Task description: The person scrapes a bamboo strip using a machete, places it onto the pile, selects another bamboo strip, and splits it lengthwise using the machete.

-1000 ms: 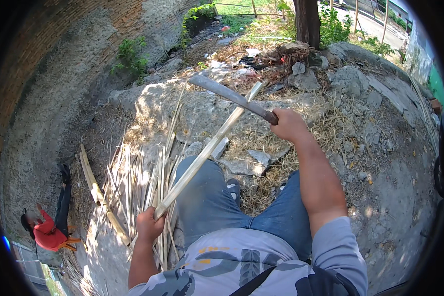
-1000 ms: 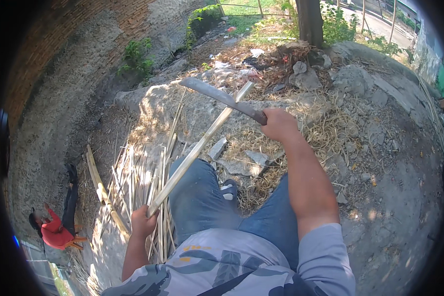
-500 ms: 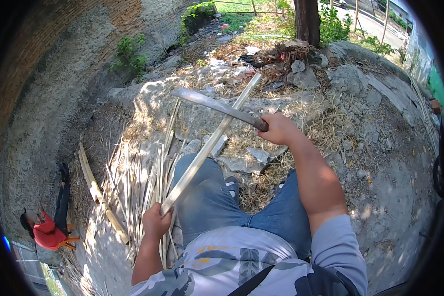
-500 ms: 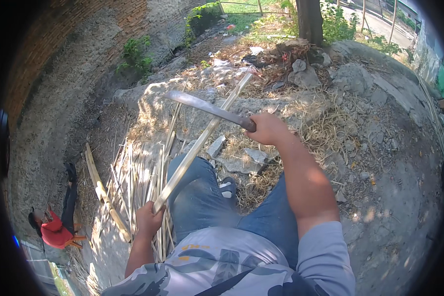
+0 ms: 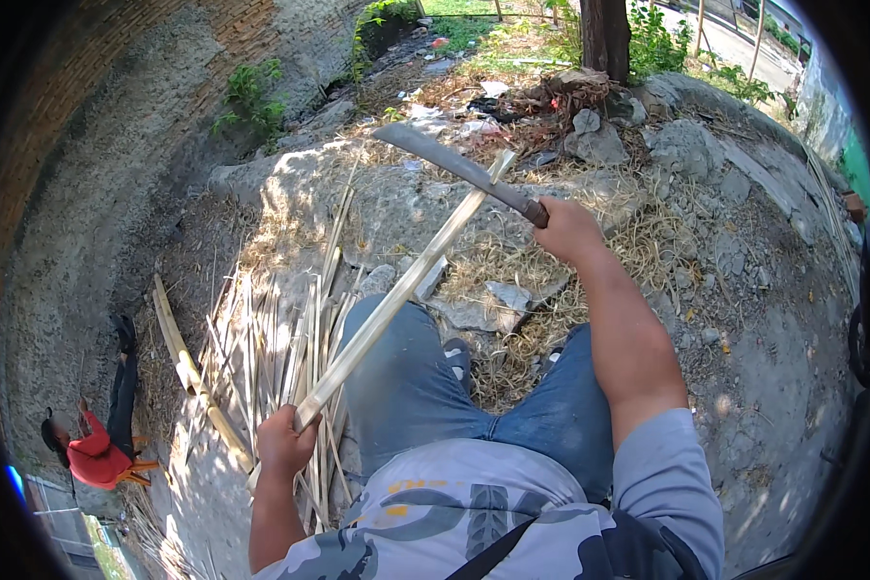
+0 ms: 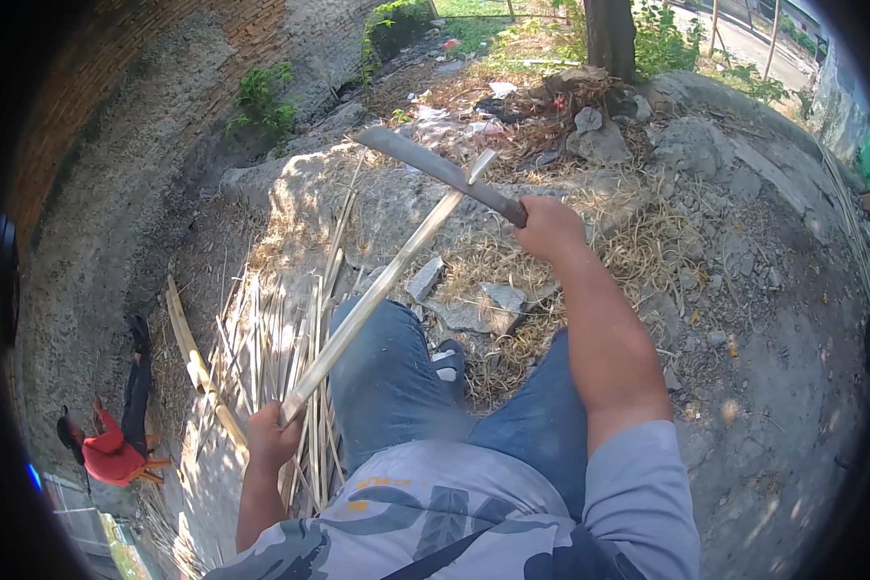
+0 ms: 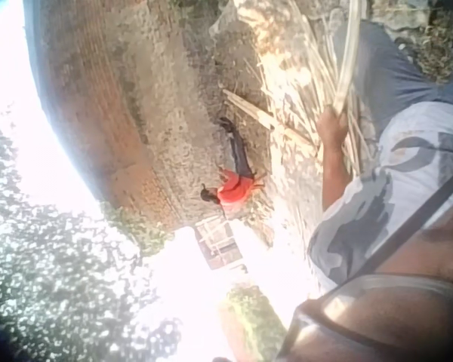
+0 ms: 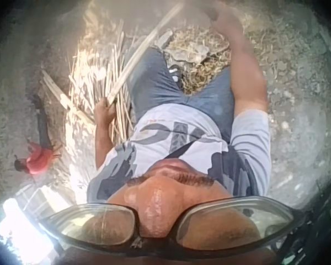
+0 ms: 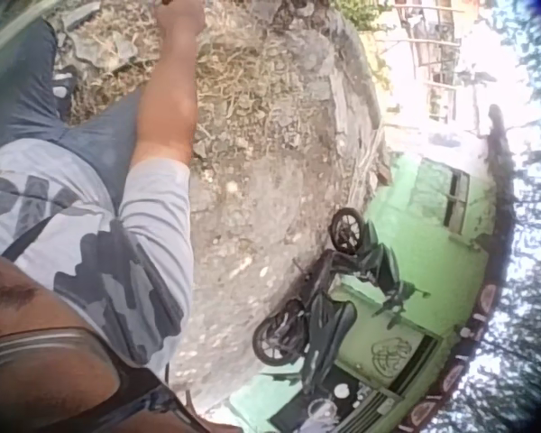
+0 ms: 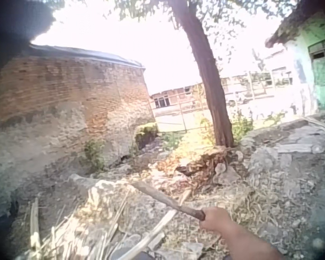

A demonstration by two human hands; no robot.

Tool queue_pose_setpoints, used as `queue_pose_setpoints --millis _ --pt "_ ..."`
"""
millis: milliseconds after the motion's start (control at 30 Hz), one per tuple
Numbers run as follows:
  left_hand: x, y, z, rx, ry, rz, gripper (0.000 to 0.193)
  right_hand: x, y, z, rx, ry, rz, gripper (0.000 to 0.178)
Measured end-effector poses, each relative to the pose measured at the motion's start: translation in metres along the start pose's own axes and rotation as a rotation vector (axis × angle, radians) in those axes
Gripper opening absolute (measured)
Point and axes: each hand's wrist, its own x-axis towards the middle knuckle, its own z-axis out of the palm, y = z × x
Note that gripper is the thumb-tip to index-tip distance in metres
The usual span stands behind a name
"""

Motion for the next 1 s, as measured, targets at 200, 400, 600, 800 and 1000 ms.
queue_pose_setpoints --millis 200,400,600,800,1000 --pt "-0.014 -0.04 0.021 -0.028 0.001 -0.041 0.033 0.003 0.0 0.015 0.099 -0.156 -0.105 0.029" --pt "-0.015 -0.02 0.026 -0.08 -0.017 -0.114 0.035 -0.006 -0.011 0.001 0.086 -0.093 -0.119 0.026" --pt "0.008 0.015 0.022 -0.075 -0.058 -0.134 0.037 -0.026 -0.048 0.016 -0.176 -0.105 -0.512 0.018" --pt "0.011 0.0 0.018 -0.101 -0.021 -0.093 0.037 -0.015 -0.034 0.03 -0.153 0.016 -0.726 0.018" --pt "0.0 -0.028 -0.007 -0.075 -0.053 -0.028 0.035 0.004 0.017 0.008 -0.026 0.022 0.005 0.021"
